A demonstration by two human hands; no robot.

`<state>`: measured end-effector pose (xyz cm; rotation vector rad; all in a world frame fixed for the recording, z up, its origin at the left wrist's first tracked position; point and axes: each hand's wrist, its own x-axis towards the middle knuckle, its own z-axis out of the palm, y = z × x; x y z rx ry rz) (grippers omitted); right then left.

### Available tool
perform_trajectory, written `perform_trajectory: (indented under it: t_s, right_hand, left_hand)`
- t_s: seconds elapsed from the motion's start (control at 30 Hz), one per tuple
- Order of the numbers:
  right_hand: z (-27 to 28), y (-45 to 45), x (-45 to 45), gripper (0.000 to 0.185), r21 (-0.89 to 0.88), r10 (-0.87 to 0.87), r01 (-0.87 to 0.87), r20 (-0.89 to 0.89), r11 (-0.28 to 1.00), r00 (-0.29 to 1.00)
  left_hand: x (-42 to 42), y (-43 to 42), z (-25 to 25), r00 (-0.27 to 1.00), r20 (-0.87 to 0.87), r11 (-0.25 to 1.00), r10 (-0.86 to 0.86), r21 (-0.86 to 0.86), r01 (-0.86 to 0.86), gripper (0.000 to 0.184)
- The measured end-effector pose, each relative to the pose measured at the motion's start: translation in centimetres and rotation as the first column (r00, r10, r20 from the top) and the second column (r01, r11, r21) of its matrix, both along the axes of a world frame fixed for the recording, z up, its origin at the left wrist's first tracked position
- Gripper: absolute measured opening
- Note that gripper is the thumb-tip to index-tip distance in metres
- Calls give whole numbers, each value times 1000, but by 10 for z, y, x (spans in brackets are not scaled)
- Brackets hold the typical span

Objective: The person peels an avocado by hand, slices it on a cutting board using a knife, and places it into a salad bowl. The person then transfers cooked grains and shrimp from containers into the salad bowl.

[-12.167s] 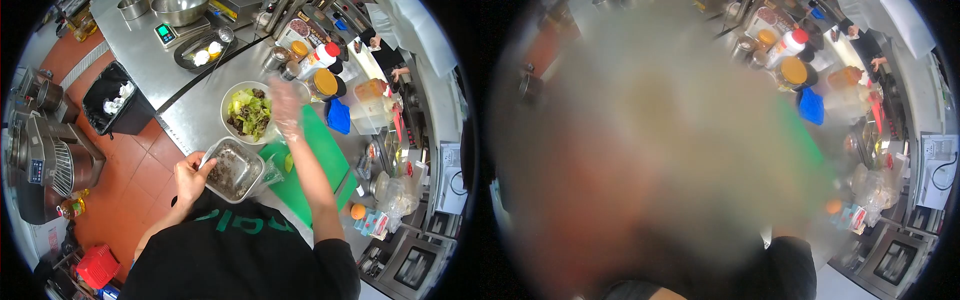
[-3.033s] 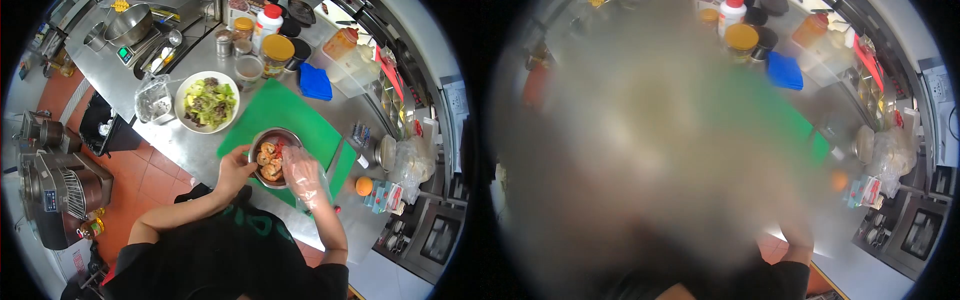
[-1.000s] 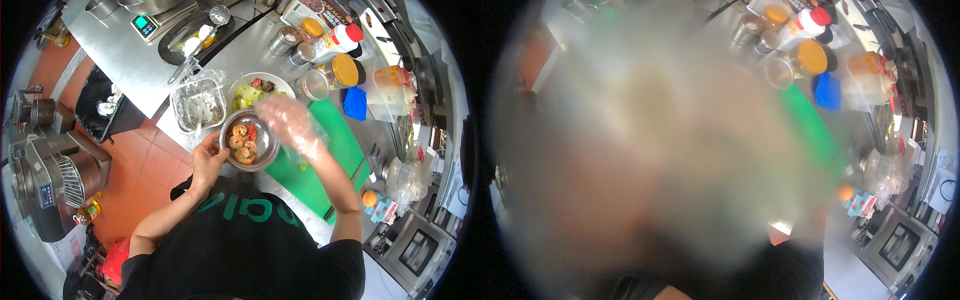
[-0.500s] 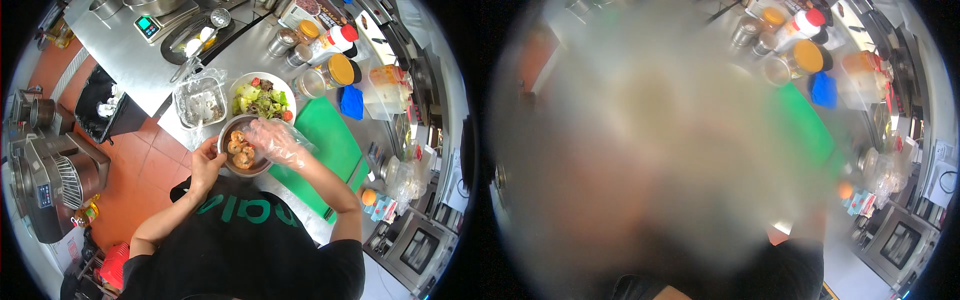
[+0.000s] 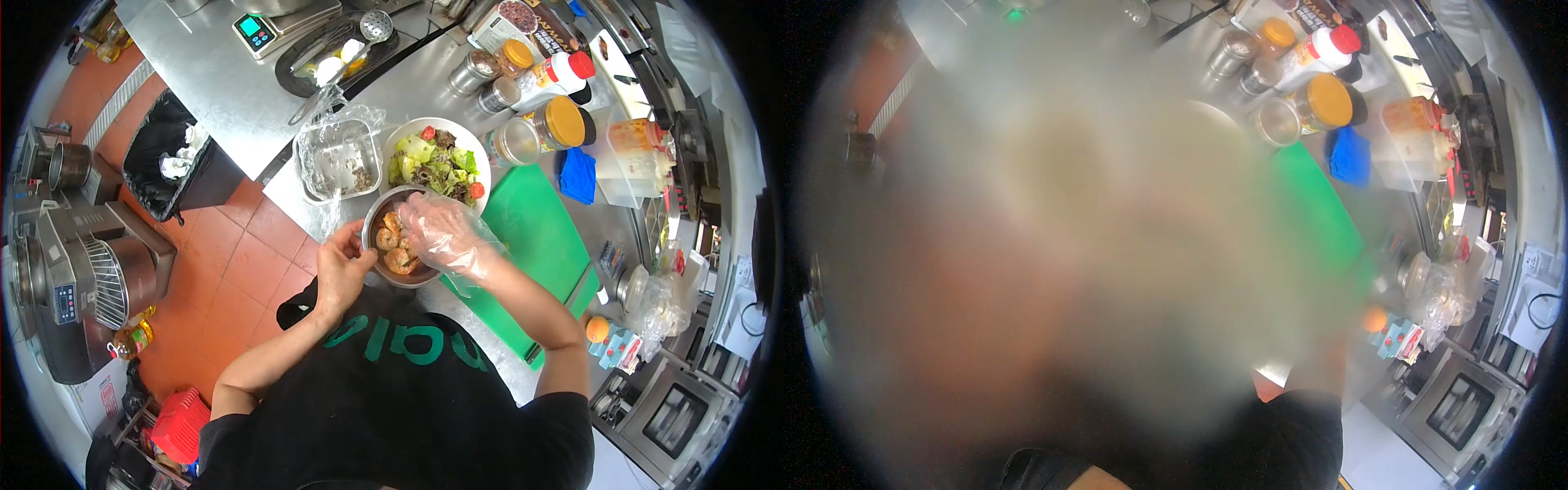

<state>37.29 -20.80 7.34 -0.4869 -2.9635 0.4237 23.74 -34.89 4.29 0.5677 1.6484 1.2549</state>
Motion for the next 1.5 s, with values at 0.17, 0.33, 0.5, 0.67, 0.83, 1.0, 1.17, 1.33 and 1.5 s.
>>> perform_trajectory:
  t_s: [0.17,0.33,0.5,0.67,0.83,1.0,1.17,1.33,1.5]
  right_hand:
    - [-6,-6,-7,29,-23,-53,56,132,998,990]
    - [28,-5,-9,27,-114,-159,179,162,977,974]
    - [2,25,-11,27,75,-128,146,-203,986,971]
    - [7,27,-16,33,152,-22,57,-223,987,975]
    - [17,-7,19,35,67,110,-111,24,992,994]
    - [-5,-37,37,41,70,63,-71,111,995,992]
    - [10,-37,36,36,16,-131,130,48,991,990]
    - [16,-19,35,33,-18,-314,318,-206,948,927]
    - [16,-31,25,32,132,-253,273,-147,953,956]
  left_hand:
    - [-1,-1,4,999,10,999,32,-42,-32,43]
    - [-3,-3,5,993,76,993,89,-91,-82,42]
    - [-5,-6,5,997,39,991,65,-121,-60,40]
    - [-4,-8,0,995,55,993,81,-93,-75,42]
    - [0,-6,-1,997,61,998,43,-57,-39,42]
    - [2,-15,1,997,28,994,-67,-89,69,41]
    - [1,-23,-1,995,84,996,59,-73,-53,41]
    - [-1,-28,1,987,101,990,122,-88,-114,42]
    - [1,-28,4,983,114,987,146,-87,-137,41]
